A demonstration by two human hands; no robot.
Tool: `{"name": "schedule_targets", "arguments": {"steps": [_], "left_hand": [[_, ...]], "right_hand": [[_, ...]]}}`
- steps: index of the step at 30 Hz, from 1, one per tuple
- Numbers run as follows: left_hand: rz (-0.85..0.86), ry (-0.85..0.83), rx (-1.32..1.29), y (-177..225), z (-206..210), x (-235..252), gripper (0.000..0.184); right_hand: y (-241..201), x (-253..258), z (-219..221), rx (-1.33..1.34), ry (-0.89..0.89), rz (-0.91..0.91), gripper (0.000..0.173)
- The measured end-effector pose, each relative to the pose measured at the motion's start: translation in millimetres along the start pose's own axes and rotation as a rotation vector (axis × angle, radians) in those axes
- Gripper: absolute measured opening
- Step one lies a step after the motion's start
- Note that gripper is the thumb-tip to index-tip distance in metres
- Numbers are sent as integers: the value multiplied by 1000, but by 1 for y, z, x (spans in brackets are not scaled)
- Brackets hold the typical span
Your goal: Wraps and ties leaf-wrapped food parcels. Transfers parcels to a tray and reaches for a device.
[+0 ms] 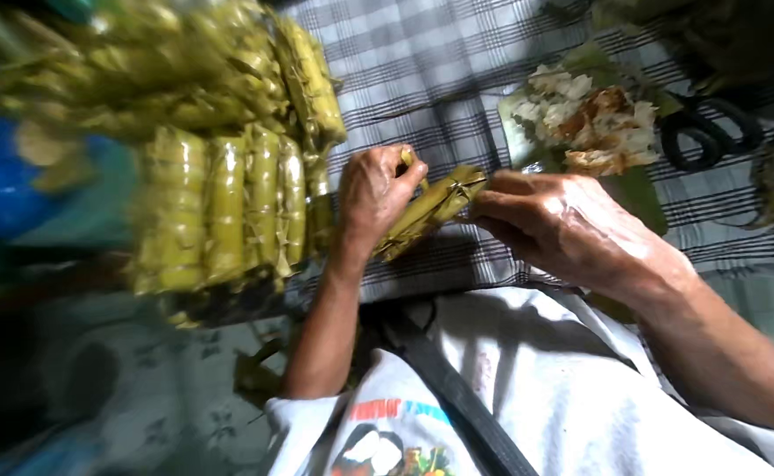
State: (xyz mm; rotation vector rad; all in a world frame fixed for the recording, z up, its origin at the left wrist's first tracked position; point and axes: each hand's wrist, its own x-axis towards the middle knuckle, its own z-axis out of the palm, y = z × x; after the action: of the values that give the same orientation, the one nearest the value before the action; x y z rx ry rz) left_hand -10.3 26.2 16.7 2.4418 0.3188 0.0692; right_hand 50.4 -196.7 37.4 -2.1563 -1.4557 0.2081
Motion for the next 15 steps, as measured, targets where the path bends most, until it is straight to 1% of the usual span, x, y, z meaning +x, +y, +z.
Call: {"name": "schedule_targets", "arguments": {"steps": [3,5,8,11,13,15], "left_hand": [[37,12,30,7,-3,-2,23],[68,42,87,12,-3,-3,22],[104,129,216,17,-2,-7,19],[158,210,299,20,0,-20,14],[142,221,295,25,1,-36,10],[80,312,260,22,9,-46,7]], "right_hand": [[19,28,7,45,32,-112,20],[30,42,16,99,32,-138,20],[33,54,28,169,49,-97,15],[26,57,37,196,90,-22,11],[20,59,44,216,121,13,9],[17,60,49,224,135,45,9]]}}
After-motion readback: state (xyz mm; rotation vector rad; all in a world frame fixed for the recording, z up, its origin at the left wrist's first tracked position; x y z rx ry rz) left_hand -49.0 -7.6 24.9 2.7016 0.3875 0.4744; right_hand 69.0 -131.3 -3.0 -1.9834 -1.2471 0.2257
